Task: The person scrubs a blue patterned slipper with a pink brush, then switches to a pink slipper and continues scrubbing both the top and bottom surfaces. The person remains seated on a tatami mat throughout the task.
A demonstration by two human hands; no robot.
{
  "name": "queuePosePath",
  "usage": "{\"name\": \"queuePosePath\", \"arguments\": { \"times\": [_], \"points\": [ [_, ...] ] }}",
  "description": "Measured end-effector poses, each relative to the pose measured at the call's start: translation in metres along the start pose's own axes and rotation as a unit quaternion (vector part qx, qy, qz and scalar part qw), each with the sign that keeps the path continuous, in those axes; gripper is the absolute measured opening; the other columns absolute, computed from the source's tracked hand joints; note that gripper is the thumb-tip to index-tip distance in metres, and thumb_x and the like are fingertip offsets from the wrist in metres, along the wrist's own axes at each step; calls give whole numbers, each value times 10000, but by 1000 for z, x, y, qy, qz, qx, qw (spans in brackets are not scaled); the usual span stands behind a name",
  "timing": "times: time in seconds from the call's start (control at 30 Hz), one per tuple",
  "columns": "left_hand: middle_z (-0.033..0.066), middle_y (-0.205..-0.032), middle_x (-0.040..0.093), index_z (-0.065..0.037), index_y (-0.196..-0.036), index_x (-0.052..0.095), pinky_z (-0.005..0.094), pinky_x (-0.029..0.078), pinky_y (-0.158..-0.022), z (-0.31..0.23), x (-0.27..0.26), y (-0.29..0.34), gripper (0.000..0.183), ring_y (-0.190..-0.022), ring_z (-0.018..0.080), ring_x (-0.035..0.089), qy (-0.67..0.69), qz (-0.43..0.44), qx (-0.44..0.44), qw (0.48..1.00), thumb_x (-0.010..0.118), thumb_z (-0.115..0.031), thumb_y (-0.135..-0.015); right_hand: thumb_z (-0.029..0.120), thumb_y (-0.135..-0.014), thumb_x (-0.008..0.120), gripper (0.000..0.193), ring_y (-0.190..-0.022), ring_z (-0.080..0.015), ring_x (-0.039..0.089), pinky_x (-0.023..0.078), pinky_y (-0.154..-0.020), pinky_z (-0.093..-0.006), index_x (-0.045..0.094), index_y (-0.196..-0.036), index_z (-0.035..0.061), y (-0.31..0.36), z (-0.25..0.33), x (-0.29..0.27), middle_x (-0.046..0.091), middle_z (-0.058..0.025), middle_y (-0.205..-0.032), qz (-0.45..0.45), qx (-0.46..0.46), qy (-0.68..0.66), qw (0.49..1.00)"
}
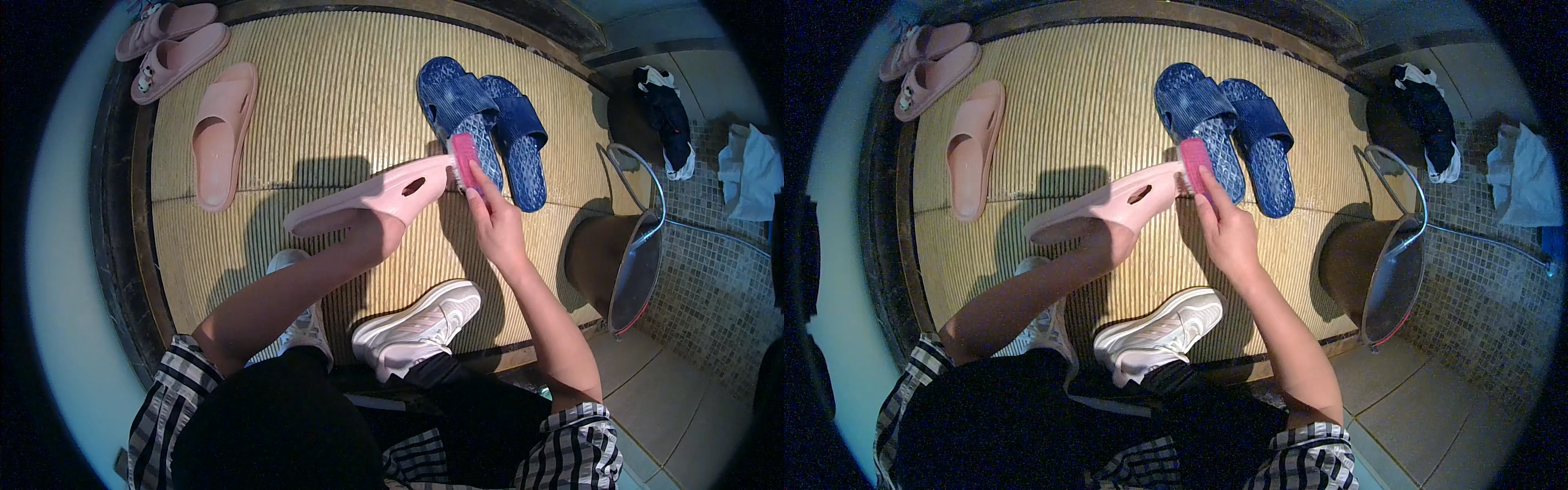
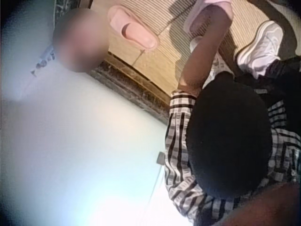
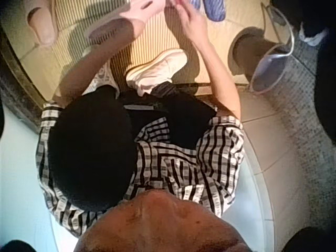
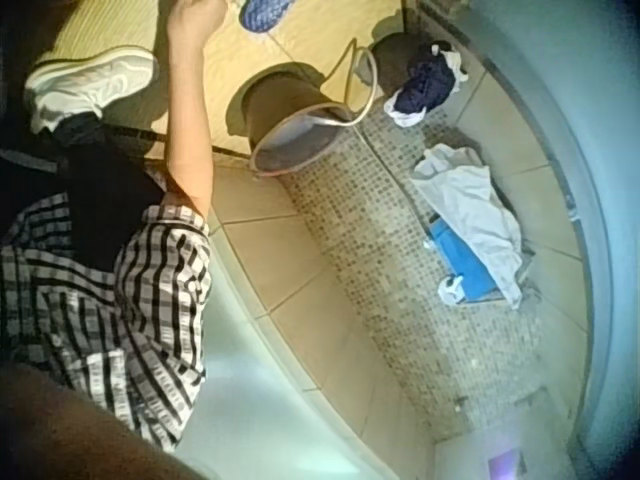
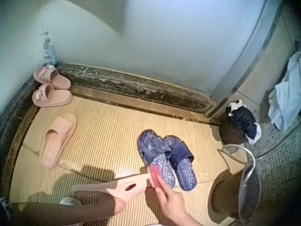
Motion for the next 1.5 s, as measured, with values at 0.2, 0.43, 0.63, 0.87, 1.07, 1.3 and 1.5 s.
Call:
{"name": "queuePosePath", "arguments": {
  "times": [0.2,0.43,0.63,0.87,1.07,1.3,1.5],
  "points": [
    [130,-1247,592,-2,-1373,452,321,469,-972,53,-7,-2,475,-1132,185,583,333,2,-58,941,485,-332,-1033,229,-927,640,503,-547,-297,631,504,-514,-407,516,-1413,196,20,68,35,645,-154,-692,59,-149,125,979],
    [169,-1234,582,43,-1337,431,340,486,-974,35,-33,16,467,-1130,223,590,21,-42,-85,995,544,-252,-994,244,-938,626,497,-608,-262,660,533,-570,-348,511,-1419,192,7,46,28,697,-146,-852,15,-87,28,996],
    [134,-1211,590,63,-1356,410,304,552,-853,-39,-34,4,524,-967,209,653,-160,56,-70,983,634,-127,-921,141,-994,558,429,-1094,-123,571,458,-928,-267,501,-1409,52,-19,14,-27,620,-136,-1295,-82,30,-196,977],
    [168,-1162,617,61,-1308,459,367,561,-879,-40,-34,-9,472,-1018,241,655,213,11,-189,958,611,-141,-909,154,-977,583,442,-756,-129,625,509,-696,-273,510,-1410,101,-14,42,-13,692,-148,-1085,-59,-43,-90,993],
    [168,-1141,624,68,-1320,454,370,572,-887,-11,-46,-16,454,-1020,244,663,237,-29,-229,944,517,-202,-959,251,-910,656,525,-441,-191,511,467,-428,-331,521,-1417,247,33,70,22,484,-66,-572,4,-281,79,957],
    [197,-1217,594,57,-1363,411,397,573,-896,-3,-41,-15,504,-1053,273,657,303,23,-212,929,524,-229,-963,241,-926,633,504,-513,-247,603,482,-477,-384,515,-1416,212,-10,44,2,610,-113,-645,-62,-194,22,979],
    [180,-1189,608,60,-1369,399,378,573,-885,12,-43,-21,534,-1040,249,654,274,-7,-220,936,527,-264,-964,267,-916,646,516,-419,-209,514,448,-395,-350,518,-1415,240,32,53,41,486,-68,-544,27,-219,93,971]
  ]
}}
Point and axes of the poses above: each hand's wrist, its own y-axis away from the middle knuckle, its own x-axis out of the palm, z = x × y, the point moved 8 cm from there along -y, towards the middle knuckle
